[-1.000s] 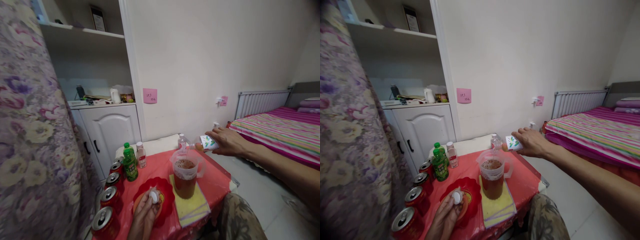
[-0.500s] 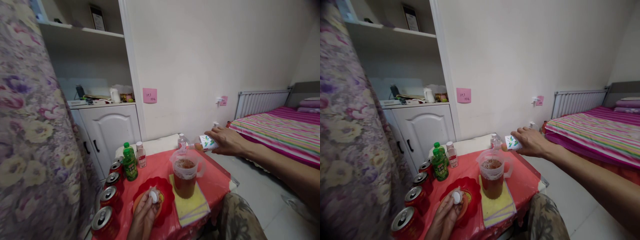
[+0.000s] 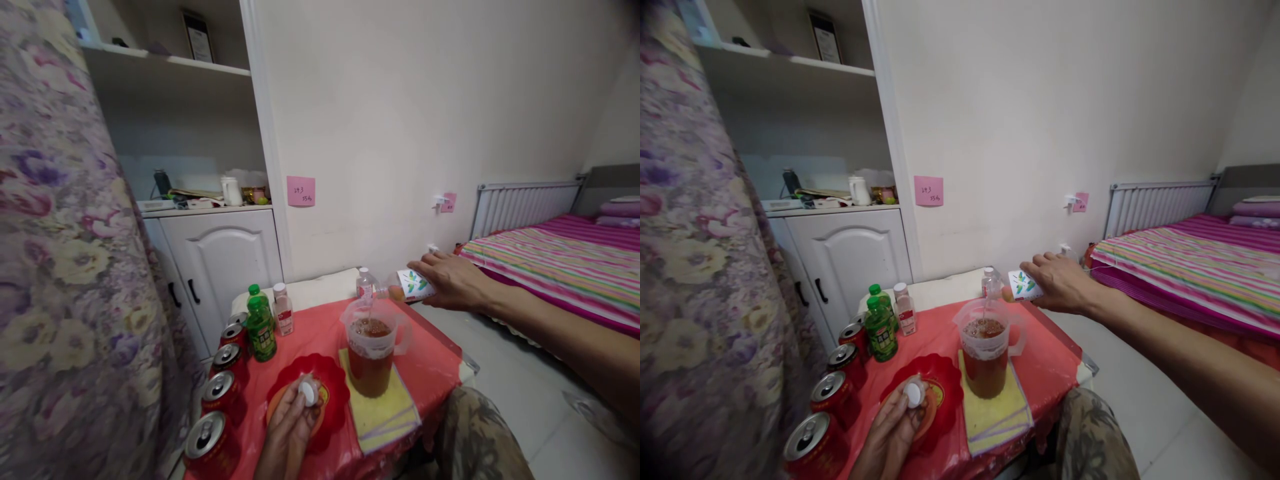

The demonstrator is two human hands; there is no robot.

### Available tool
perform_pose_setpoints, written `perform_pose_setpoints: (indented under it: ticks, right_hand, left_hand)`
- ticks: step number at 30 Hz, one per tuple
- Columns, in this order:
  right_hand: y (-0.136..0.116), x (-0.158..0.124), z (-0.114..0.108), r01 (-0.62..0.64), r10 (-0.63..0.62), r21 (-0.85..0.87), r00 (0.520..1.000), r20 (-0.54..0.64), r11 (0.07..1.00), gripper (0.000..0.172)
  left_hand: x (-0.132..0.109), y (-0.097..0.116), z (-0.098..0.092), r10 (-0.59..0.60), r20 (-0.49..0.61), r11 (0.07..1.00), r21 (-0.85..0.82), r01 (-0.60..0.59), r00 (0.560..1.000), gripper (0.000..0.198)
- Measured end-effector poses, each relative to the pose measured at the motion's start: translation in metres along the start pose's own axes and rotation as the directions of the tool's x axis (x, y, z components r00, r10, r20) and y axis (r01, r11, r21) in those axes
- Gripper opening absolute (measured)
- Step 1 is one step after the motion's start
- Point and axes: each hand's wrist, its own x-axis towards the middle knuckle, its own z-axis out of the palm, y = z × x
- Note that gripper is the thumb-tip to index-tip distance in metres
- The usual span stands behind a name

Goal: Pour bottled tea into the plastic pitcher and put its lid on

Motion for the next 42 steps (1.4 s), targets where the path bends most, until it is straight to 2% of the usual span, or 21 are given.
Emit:
perform_pose_setpoints:
  ticks: [5,21,29,42]
  right_hand:
    - [0.0,0.001,-0.001,0.001,-0.001,-0.02,1.0,-0.01,1.0,0.053]
    - [-0.003,0.005,-0.012,-0.017,0.018,-0.038,0.999,0.028,0.999,0.052]
    - [-0.002,0.008,-0.013,0.003,-0.003,-0.044,1.0,-0.003,0.999,0.051]
    - [-0.009,0.011,-0.024,-0.017,0.021,-0.07,0.998,0.055,0.997,0.049]
  left_hand:
    - [0.0,0.0,0.001,0.017,-0.043,1.0,0.009,-0.017,0.999,0.037]
    - [0.001,0.0,0.0,0.009,0.003,1.0,-0.015,-0.009,1.0,0.031]
    - [-0.001,-0.001,-0.001,0.004,0.022,1.0,-0.022,-0.003,1.0,0.028]
    - [0.002,-0.001,-0.002,0.007,0.022,1.0,-0.027,-0.006,1.0,0.028]
